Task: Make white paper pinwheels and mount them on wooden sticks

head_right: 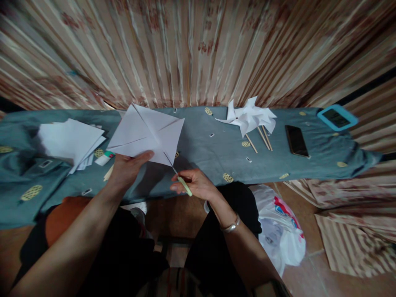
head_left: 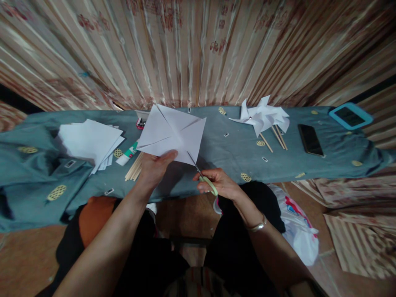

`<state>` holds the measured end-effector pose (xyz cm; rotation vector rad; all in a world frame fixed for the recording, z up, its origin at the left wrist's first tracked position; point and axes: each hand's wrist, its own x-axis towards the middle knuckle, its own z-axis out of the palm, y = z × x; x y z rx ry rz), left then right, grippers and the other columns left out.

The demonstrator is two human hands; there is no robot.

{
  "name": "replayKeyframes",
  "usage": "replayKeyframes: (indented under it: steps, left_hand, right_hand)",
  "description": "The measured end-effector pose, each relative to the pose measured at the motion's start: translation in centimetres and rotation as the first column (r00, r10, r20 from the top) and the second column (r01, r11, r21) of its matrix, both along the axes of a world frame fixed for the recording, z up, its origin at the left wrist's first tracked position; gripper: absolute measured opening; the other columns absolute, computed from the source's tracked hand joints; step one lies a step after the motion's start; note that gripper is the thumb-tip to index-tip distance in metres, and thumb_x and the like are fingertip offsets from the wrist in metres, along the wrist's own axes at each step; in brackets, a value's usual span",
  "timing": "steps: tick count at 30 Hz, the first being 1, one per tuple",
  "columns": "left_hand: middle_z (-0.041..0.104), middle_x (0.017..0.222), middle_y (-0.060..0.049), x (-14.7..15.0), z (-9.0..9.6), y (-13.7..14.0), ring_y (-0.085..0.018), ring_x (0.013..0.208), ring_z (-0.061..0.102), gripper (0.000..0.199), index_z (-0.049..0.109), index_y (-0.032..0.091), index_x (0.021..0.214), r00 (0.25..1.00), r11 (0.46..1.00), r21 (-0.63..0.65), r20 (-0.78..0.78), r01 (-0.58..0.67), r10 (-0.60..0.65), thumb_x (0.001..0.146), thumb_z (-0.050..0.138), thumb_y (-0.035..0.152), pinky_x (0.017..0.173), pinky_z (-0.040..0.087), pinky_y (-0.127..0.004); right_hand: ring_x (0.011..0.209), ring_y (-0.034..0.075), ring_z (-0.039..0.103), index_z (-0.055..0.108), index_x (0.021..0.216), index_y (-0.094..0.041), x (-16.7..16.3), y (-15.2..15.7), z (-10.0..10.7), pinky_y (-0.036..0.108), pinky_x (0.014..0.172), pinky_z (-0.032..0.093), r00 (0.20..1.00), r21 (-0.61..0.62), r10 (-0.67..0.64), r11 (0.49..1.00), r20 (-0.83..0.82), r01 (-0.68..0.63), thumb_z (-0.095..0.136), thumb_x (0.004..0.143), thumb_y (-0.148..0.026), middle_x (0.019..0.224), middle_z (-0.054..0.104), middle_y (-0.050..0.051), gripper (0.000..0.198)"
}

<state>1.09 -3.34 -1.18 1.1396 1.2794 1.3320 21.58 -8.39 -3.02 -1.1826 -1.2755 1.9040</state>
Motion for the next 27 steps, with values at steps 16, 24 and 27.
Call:
replayKeyframes:
  steps: [16, 24, 27]
  left_hand:
    - [0.074, 0.079, -0.005, -0.03, 0.05, 0.0, -0.033, 0.099, 0.07, 0.043, 0.068, 0.02, 0.094, 1.0, 1.0, -0.022, -0.007, -0.004, 0.004, 0.06, 0.084, 0.04, 0.094, 0.057, -0.048]
    - [0.074, 0.081, -0.005, -0.16, -0.11, 0.05, -0.03, 0.093, 0.071, 0.046, 0.067, 0.019, 0.096, 1.0, 1.0, -0.001, -0.023, 0.001, -0.001, 0.06, 0.085, 0.041, 0.095, 0.055, -0.046]
    - [0.075, 0.083, -0.006, 0.16, 0.13, -0.18, -0.031, 0.094, 0.071, 0.052, 0.067, 0.02, 0.099, 1.0, 1.0, -0.019, -0.009, 0.012, -0.012, 0.058, 0.085, 0.044, 0.091, 0.057, -0.046]
  right_hand:
    - [0.05, 0.006, 0.055, 0.071, 0.079, -0.015, -0.16, -0.05, 0.35, 0.019, 0.05, 0.047, 0.999, -0.014, -0.051, 0.999, -0.015, 0.05, 0.092, 0.052, -0.049, 0.058, 0.061, -0.007, 0.048]
    - [0.049, 0.006, 0.055, 0.071, 0.079, -0.015, -0.28, -0.1, 0.5, 0.018, 0.049, 0.046, 0.998, -0.025, -0.065, 0.998, -0.001, 0.065, 0.092, 0.05, -0.052, 0.056, 0.06, -0.007, 0.052]
    - [0.051, 0.006, 0.056, 0.071, 0.081, -0.015, -0.3, -0.08, 0.42, 0.019, 0.052, 0.048, 0.999, -0.009, -0.049, 0.999, 0.001, 0.049, 0.09, 0.052, -0.056, 0.058, 0.061, -0.006, 0.054]
